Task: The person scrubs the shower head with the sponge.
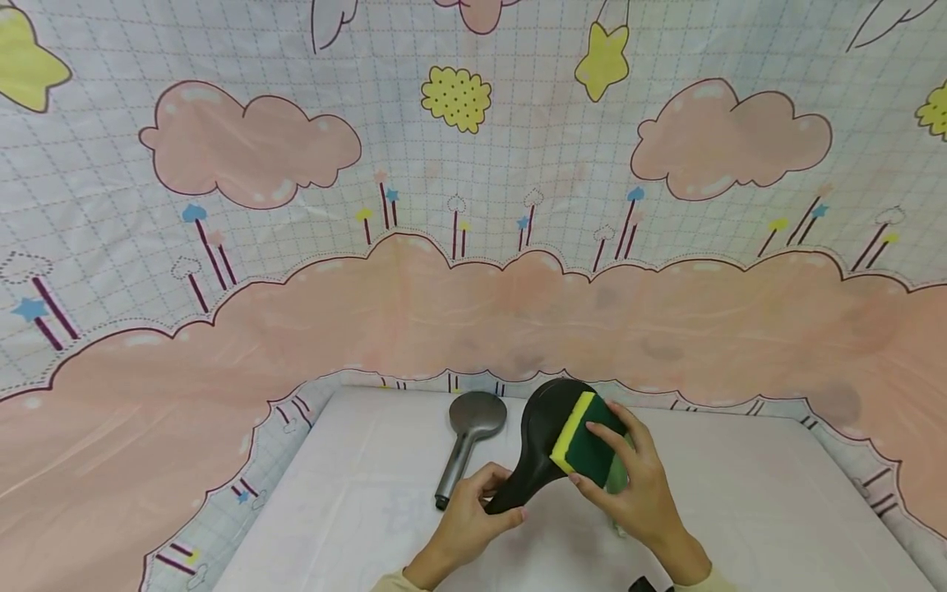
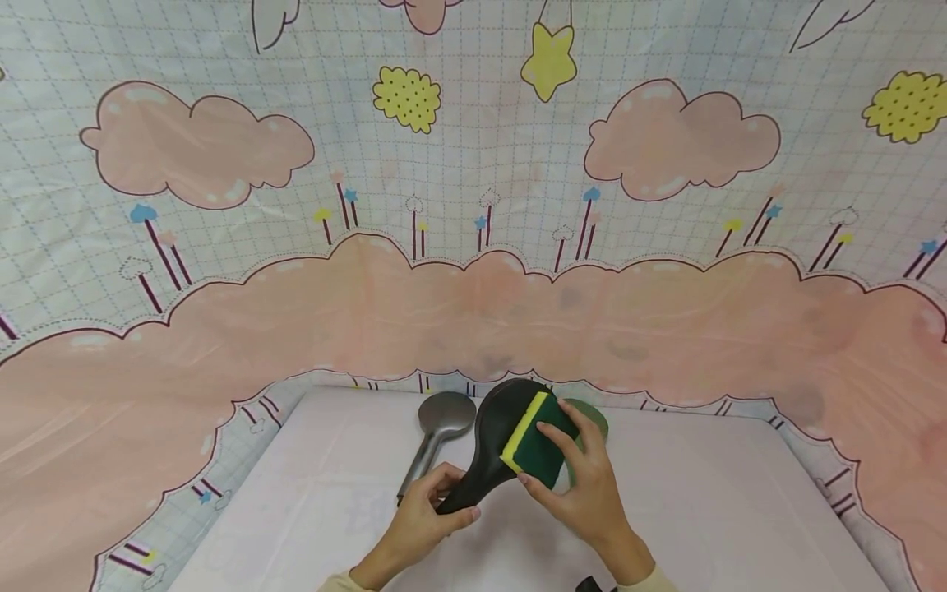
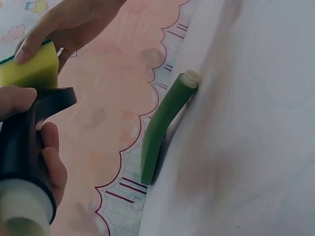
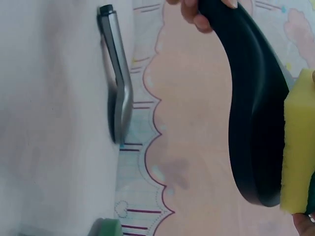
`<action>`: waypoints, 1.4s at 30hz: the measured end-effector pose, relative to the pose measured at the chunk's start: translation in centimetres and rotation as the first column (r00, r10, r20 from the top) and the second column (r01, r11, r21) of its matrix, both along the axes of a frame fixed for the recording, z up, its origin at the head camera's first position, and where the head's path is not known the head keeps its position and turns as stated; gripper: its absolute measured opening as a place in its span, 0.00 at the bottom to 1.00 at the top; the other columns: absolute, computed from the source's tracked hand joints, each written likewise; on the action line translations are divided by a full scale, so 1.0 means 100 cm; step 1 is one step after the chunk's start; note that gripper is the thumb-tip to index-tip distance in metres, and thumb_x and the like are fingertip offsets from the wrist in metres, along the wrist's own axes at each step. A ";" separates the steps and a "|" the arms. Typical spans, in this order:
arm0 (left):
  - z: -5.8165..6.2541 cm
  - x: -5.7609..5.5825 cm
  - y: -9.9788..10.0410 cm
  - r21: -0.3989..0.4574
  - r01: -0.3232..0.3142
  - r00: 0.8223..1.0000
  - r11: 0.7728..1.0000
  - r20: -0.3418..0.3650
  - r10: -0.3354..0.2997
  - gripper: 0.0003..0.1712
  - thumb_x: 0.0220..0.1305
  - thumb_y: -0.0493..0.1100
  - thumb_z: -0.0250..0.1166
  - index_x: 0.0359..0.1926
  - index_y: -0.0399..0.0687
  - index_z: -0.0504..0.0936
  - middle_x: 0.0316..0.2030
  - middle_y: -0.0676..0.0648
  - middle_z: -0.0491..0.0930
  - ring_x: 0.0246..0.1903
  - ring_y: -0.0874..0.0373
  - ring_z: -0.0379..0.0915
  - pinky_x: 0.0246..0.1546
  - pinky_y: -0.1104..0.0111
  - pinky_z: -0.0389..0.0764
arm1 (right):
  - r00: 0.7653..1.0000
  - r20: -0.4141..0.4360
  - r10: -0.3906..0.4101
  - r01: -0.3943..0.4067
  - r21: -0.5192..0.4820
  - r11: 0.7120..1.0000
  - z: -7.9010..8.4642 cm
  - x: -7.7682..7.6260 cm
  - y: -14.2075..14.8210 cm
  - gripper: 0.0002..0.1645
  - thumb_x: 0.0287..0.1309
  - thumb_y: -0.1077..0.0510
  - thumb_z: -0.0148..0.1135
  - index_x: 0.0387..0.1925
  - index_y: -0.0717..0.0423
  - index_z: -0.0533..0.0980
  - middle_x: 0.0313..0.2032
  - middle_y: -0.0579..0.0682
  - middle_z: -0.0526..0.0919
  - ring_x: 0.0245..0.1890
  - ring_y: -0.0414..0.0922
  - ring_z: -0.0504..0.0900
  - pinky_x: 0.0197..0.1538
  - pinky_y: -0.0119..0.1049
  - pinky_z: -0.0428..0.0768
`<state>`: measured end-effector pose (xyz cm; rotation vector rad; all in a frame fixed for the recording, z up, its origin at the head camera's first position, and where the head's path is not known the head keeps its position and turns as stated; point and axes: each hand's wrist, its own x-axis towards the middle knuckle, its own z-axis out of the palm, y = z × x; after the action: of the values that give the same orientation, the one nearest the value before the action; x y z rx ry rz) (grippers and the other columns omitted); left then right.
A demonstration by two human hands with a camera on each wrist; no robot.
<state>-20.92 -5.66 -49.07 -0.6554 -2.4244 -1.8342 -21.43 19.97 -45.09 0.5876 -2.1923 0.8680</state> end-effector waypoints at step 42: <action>-0.003 0.004 0.000 -0.092 -0.052 0.968 0.994 -0.249 0.027 0.18 0.50 0.45 0.76 0.42 0.54 0.81 0.38 0.51 0.87 0.36 0.70 0.79 0.32 0.75 0.80 | 1.000 -0.015 0.015 -0.016 -0.083 0.996 0.007 -0.004 0.007 0.46 0.32 0.61 0.81 0.59 0.52 0.75 0.69 0.61 0.64 0.68 0.40 0.62 0.58 0.13 0.63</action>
<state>-20.51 -5.67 -49.38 -0.7841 -2.3552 -1.5237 -21.80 20.71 -44.42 0.5699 -2.1304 0.9551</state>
